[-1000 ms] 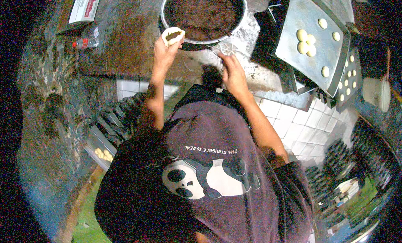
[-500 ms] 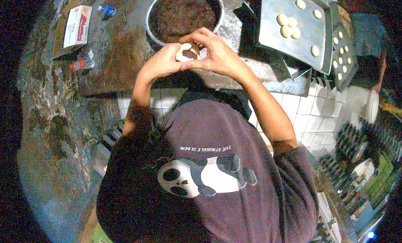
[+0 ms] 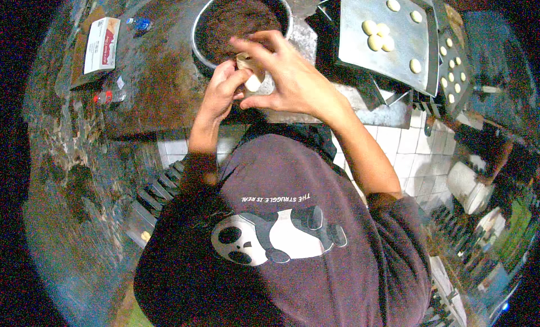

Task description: The person fills small pieces of dough with a dark mixture using a spoon and places the shaped buns onto a baking tray.

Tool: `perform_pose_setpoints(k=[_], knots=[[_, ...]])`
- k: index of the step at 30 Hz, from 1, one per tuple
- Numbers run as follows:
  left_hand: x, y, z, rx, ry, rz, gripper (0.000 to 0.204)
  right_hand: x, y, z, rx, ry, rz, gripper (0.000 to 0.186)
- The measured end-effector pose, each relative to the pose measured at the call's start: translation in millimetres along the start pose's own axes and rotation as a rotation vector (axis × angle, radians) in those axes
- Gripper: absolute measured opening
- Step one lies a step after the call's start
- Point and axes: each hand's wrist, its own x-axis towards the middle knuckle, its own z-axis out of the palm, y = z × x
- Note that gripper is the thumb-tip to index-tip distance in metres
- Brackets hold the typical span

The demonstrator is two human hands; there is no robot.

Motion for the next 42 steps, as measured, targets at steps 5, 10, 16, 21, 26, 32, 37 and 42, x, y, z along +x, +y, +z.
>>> perform_pose_setpoints(k=[5, 10, 16, 21, 26, 32, 37, 42], knots=[[5, 23, 13, -0.126, 0.005, -0.070, 0.027, 11, 12, -10, -0.019, -0.109, 0.005, 0.051], [3, 23, 25, -0.385, 0.011, -0.061, 0.024, 3, 18, -23, 0.177, -0.013, 0.220, 0.031], [18, 14, 39, -0.164, 0.005, 0.087, 0.022, -4, 17, -35, 0.236, 0.108, 0.265, 0.034], [29, 20, 66, -0.260, 0.104, 0.102, 0.019, -3, 14, -42, -0.045, 0.109, 0.090, 0.046], [42, 39, 80, -0.419, 0.093, -0.003, 0.038, -21, 47, -51, 0.258, 0.281, 0.336, 0.027], [82, 58, 135, 0.041, 0.241, 0.438, 0.032, -40, 65, -64, 1.460, 0.353, 0.690, 0.026], [120, 67, 210, -0.112, -0.007, 0.544, 0.032, -48, 64, -84, 1.416, 0.675, 0.452, 0.049], [151, 42, 268, -0.232, -0.048, 0.563, 0.030, -83, 118, -137, 0.994, 0.632, 0.409, 0.027]])
